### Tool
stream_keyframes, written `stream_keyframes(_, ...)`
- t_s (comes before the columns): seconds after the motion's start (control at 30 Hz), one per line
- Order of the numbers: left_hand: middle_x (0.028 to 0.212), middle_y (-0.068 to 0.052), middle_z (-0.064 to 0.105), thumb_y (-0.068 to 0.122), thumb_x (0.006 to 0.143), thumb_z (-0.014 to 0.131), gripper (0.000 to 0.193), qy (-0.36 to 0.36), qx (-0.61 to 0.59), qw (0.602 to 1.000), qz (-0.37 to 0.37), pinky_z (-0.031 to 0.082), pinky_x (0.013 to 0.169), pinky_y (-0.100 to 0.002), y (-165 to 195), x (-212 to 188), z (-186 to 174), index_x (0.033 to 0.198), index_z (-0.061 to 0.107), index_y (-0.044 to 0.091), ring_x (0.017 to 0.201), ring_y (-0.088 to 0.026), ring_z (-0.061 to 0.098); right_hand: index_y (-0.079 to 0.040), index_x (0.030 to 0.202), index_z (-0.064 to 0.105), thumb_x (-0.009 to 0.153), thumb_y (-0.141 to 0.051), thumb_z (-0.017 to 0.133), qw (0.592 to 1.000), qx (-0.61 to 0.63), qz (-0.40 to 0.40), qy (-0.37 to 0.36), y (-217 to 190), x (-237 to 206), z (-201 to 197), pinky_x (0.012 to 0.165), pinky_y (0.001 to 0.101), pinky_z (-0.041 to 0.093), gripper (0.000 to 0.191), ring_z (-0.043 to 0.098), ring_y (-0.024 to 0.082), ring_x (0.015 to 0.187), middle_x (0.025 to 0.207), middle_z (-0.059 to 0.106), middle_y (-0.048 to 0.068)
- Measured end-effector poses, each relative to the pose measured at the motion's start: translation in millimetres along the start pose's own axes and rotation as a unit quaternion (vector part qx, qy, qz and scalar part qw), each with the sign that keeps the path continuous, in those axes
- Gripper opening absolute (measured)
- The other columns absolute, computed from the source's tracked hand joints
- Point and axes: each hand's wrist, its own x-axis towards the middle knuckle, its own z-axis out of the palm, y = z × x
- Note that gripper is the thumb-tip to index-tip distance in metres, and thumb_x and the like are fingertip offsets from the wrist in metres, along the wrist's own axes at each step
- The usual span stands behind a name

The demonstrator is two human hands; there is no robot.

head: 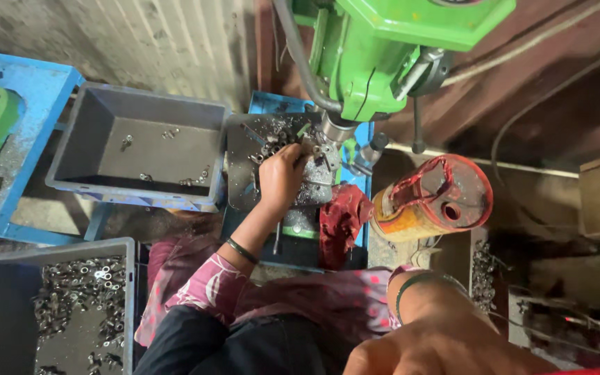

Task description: The person sits at a bench drill press and drills holes in small metal fastener parts one at a time, holding each part on the drill table while operating the press lever, then moving finished parts into a nearby bin. They repeatedly reach into a tray of raw parts and place completed pieces aside.

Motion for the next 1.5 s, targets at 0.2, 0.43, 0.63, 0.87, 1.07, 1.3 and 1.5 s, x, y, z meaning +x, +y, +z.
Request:
stream_keyframes(0.2, 0.093, -0.012, 0.072, 0.018, 0.089, 0.074, 0.012, 0.003, 0.001, 1.0, 0.0, 0.053, 0.067, -0.045, 1.7, 1.7, -0.9, 0.095, 0.07, 0.008, 0.08, -0.037, 0.069, -0.009, 0.125, 0.048, 0.101, -0.071, 0.029, 0.975, -0.222, -0.008, 0.025, -8.3, 37.2, -21.5, 0.099, 0.0558, 0.034, 0.069, 0.056, 0.029, 0.113, 0.124, 0.055, 0.005)
stream_keyframes(0.43, 0.092, -0.012, 0.071, 0.019, 0.09, 0.074, 0.013, -0.002, 0.008, 1.0, -0.01, 0.053, 0.067, -0.046, 2.0, 0.4, -2.6, 0.095, 0.07, 0.008, 0.081, -0.037, 0.069, 0.0, 0.089, 0.068, 0.105, -0.068, 0.02, 0.912, -0.403, -0.018, 0.071, -44.1, 100.9, -56.1, 0.078, 0.0493, 0.048, 0.084, 0.069, 0.031, 0.085, 0.089, 0.071, 0.014)
stream_keyframes(0.63, 0.096, -0.011, 0.073, 0.016, 0.088, 0.072, 0.013, -0.002, -0.026, 1.0, -0.01, 0.054, 0.068, -0.045, 1.3, -0.6, -0.5, 0.099, 0.073, 0.01, 0.082, -0.036, 0.07, -0.019, 0.068, 0.043, 0.103, -0.061, 0.045, 0.526, -0.439, -0.439, 0.581, -70.0, 34.2, -24.2, 0.061, 0.0316, 0.039, 0.054, 0.043, 0.013, 0.058, 0.06, 0.04, -0.003)
stream_keyframes(0.87, 0.097, -0.01, 0.074, 0.022, 0.089, 0.074, 0.016, -0.008, -0.035, 0.999, -0.008, 0.055, 0.07, -0.044, 1.2, 0.2, -1.2, 0.1, 0.074, 0.011, 0.084, -0.035, 0.071, -0.007, 0.103, 0.056, 0.113, -0.036, 0.057, 0.577, -0.302, -0.376, 0.66, -268.7, -114.9, -172.1, 0.068, 0.0308, 0.036, 0.031, 0.042, 0.017, 0.076, 0.086, 0.046, 0.003)
stream_keyframes(1.07, 0.098, -0.007, 0.076, 0.024, 0.09, 0.074, 0.015, -0.005, -0.046, 0.999, -0.018, 0.056, 0.072, -0.042, -0.4, 1.1, 3.8, 0.098, 0.075, 0.013, 0.086, -0.032, 0.072, -0.009, 0.101, 0.05, 0.112, -0.035, 0.058, 0.571, -0.333, -0.268, 0.701, -329.1, -88.6, -183.8, 0.076, 0.0309, 0.04, 0.029, 0.043, 0.016, 0.076, 0.085, 0.043, 0.002)
stream_keyframes(1.3, 0.099, -0.006, 0.076, 0.023, 0.09, 0.074, 0.014, 0.005, -0.059, 0.998, -0.02, 0.057, 0.072, -0.041, 1.3, -1.0, 5.3, 0.099, 0.076, 0.013, 0.087, -0.031, 0.073, -0.011, 0.098, 0.043, 0.11, -0.032, 0.059, 0.574, -0.486, -0.265, 0.603, -251.1, -52.5, -101.0, 0.085, 0.0309, 0.044, 0.03, 0.044, 0.014, 0.077, 0.083, 0.039, 0.001)
stream_keyframes(1.5, 0.098, -0.006, 0.076, 0.022, 0.09, 0.074, 0.013, 0.007, -0.066, 0.998, -0.022, 0.057, 0.071, -0.041, 4.5, -1.5, 4.2, 0.099, 0.075, 0.013, 0.086, -0.03, 0.073, -0.013, 0.096, 0.037, 0.109, -0.031, 0.061, 0.526, -0.606, -0.39, 0.452, -134.1, -12.6, -81.2, 0.093, 0.031, 0.048, 0.033, 0.045, 0.013, 0.077, 0.082, 0.037, 0.0)
